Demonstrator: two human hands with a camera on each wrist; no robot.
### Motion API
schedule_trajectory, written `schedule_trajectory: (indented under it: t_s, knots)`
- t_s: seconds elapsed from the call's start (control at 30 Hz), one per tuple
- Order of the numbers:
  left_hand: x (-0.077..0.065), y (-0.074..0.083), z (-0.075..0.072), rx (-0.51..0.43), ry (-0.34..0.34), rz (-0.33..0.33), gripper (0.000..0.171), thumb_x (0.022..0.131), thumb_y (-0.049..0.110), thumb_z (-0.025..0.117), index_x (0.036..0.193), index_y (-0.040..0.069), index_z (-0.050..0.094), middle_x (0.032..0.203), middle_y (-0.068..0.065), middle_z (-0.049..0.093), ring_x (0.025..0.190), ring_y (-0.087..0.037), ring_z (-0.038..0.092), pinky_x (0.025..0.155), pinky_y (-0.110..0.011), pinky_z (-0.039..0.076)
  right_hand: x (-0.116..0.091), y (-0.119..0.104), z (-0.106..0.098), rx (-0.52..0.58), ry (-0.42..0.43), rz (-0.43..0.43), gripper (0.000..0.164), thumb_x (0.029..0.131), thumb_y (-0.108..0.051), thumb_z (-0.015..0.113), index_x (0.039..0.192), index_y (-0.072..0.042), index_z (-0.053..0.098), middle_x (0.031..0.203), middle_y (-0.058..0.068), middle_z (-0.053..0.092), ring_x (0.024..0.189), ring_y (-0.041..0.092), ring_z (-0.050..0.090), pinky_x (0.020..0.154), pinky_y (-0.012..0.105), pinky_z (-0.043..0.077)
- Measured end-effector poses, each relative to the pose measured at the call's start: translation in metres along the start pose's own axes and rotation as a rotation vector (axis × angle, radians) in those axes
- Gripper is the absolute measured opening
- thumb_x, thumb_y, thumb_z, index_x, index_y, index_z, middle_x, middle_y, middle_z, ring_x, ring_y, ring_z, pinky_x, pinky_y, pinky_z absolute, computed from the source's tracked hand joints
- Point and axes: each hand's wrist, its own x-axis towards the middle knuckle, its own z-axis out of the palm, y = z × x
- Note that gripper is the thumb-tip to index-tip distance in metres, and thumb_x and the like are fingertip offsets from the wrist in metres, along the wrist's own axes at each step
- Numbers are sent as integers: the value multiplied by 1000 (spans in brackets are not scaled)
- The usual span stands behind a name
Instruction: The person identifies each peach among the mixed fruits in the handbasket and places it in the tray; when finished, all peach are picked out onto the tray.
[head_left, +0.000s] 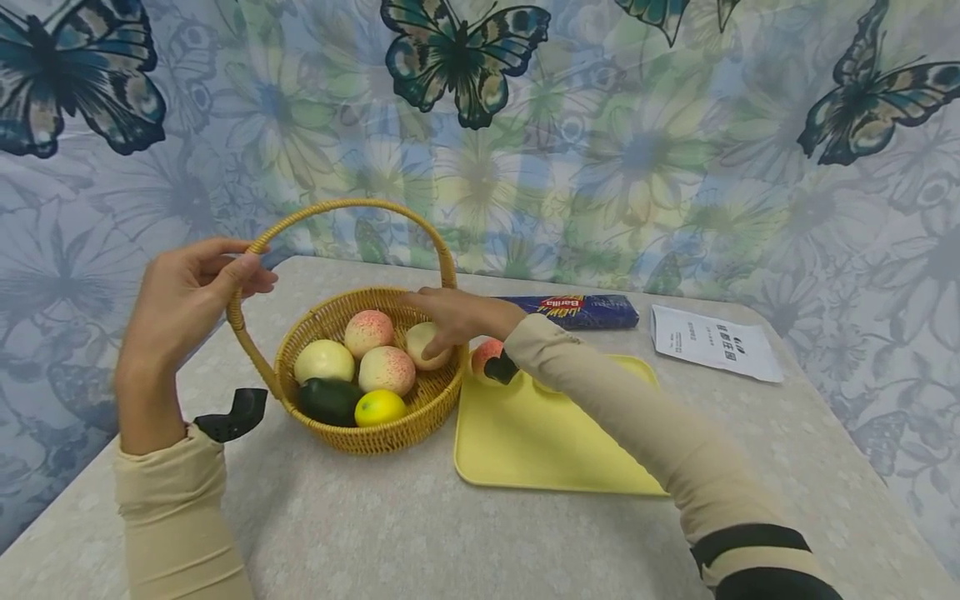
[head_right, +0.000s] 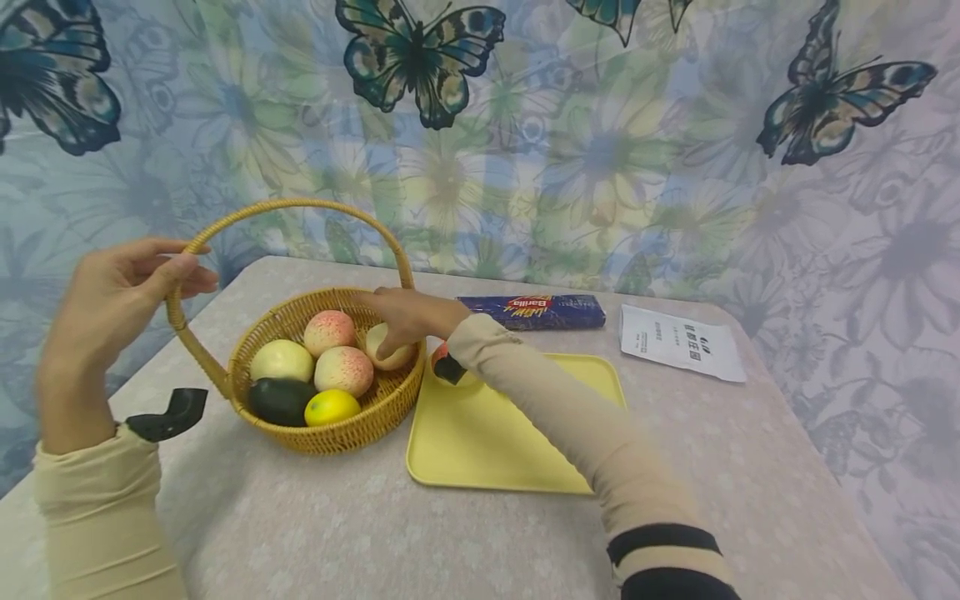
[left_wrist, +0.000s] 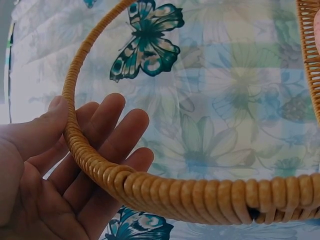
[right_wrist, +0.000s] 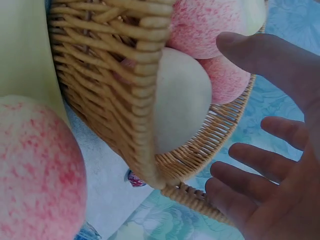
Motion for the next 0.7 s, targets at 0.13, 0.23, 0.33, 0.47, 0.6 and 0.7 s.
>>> schedule_trajectory:
  t_s: [0.13, 0.23, 0.33, 0.47, 0.6, 0.7]
  knots:
    - [0, 0, 0, 4, 3, 5, 37, 97, 33, 55, 120, 5, 62, 80, 18, 68, 75, 7, 63, 66, -9, 46, 6, 1, 3, 23, -18, 15, 90, 85, -31, 73, 153, -10, 18, 153, 12, 32, 138, 25, 36, 110, 38, 33]
    - [1, 0, 0, 1, 6, 15, 35, 97, 32, 55, 118, 5, 63, 80, 17, 68, 74, 7, 63, 65, -9, 46, 11, 2, 6, 31, -28, 30, 91, 85, -30, 74, 153, -8, 18, 153, 12, 32, 138, 25, 35, 111, 37, 32]
    - [1, 0, 0, 1, 10, 21, 34, 97, 31, 56, 117, 4, 63, 80, 16, 69, 73, 7, 64, 65, -9, 46, 15, 3, 8, 23, -44, 51, 90, 85, -29, 74, 153, -7, 19, 152, 12, 35, 136, 25, 39, 109, 36, 35]
    - [1, -1, 0, 2, 8, 11, 35, 97, 32, 55, 118, 5, 63, 81, 16, 69, 74, 8, 63, 65, -9, 47, 20, 3, 10, 7, -84, 88, 90, 85, -26, 73, 153, -7, 17, 146, 12, 43, 130, 24, 46, 103, 34, 41]
    - [1, -1, 0, 3, 9, 8, 35, 97, 32, 55, 118, 5, 63, 81, 16, 69, 74, 7, 63, 65, -9, 46, 22, 2, 11, -6, -118, 133, 88, 85, -24, 73, 153, -8, 18, 138, 11, 50, 121, 23, 50, 96, 33, 44]
    - [1, 0, 1, 0, 11, 15, 34, 97, 31, 56, 117, 4, 63, 80, 16, 69, 74, 7, 64, 65, -10, 46, 23, 2, 14, -32, -120, 145, 82, 85, -25, 72, 150, -8, 26, 131, 11, 54, 113, 22, 53, 91, 33, 46]
